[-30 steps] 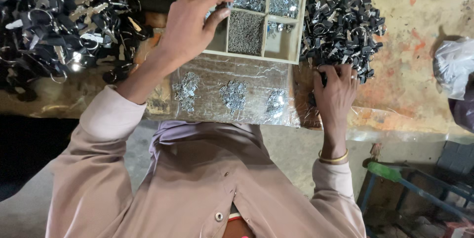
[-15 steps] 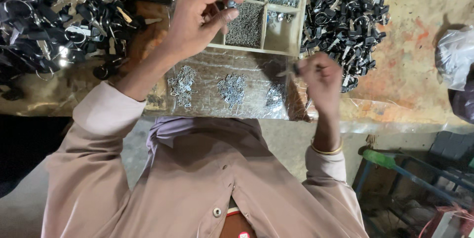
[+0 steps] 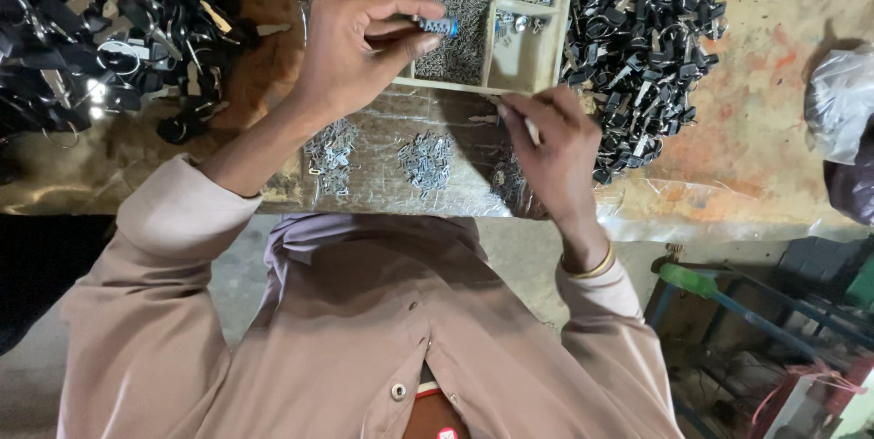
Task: The person assembles padlock cylinders at a workbench. They pick small metal pin tumblers and springs from a compartment tray, insert them one at a time into the lock body held in their hands, and press them into place, repeating the process across the cylinder chambers.
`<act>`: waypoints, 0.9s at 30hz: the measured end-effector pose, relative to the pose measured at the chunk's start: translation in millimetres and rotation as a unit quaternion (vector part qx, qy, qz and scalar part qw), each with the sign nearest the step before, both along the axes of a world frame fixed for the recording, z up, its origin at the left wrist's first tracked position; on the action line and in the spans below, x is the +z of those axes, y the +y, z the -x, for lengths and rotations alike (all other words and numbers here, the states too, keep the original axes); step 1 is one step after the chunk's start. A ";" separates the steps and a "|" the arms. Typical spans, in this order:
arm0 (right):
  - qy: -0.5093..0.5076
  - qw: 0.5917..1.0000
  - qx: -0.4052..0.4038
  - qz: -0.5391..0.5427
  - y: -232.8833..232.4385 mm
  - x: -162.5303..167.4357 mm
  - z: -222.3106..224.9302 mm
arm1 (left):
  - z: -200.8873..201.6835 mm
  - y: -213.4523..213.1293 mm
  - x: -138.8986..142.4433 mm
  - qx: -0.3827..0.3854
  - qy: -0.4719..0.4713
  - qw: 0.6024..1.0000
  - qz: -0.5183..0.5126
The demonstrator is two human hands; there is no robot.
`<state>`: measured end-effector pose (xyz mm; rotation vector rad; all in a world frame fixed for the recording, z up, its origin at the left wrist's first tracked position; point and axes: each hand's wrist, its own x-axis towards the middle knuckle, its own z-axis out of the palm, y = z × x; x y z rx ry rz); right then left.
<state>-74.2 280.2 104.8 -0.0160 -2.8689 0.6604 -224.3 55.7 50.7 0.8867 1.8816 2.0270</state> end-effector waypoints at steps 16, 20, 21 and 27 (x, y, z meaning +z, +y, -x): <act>-0.009 0.985 0.133 0.105 -4.5 -13.5 92.1 | -1.1 -10.0 4.4 0.037 -0.004 0.999 0.033; 0.001 0.983 0.117 0.141 0.0 -20.6 94.1 | -0.4 -9.3 3.9 0.031 -0.038 0.998 0.033; 0.007 0.979 0.118 0.167 -0.1 -23.3 93.2 | -0.2 -9.2 4.0 0.031 -0.040 0.998 0.038; -0.058 0.855 0.085 0.509 -6.1 -40.3 87.8 | 1.4 -6.7 5.7 0.039 -0.013 0.997 0.070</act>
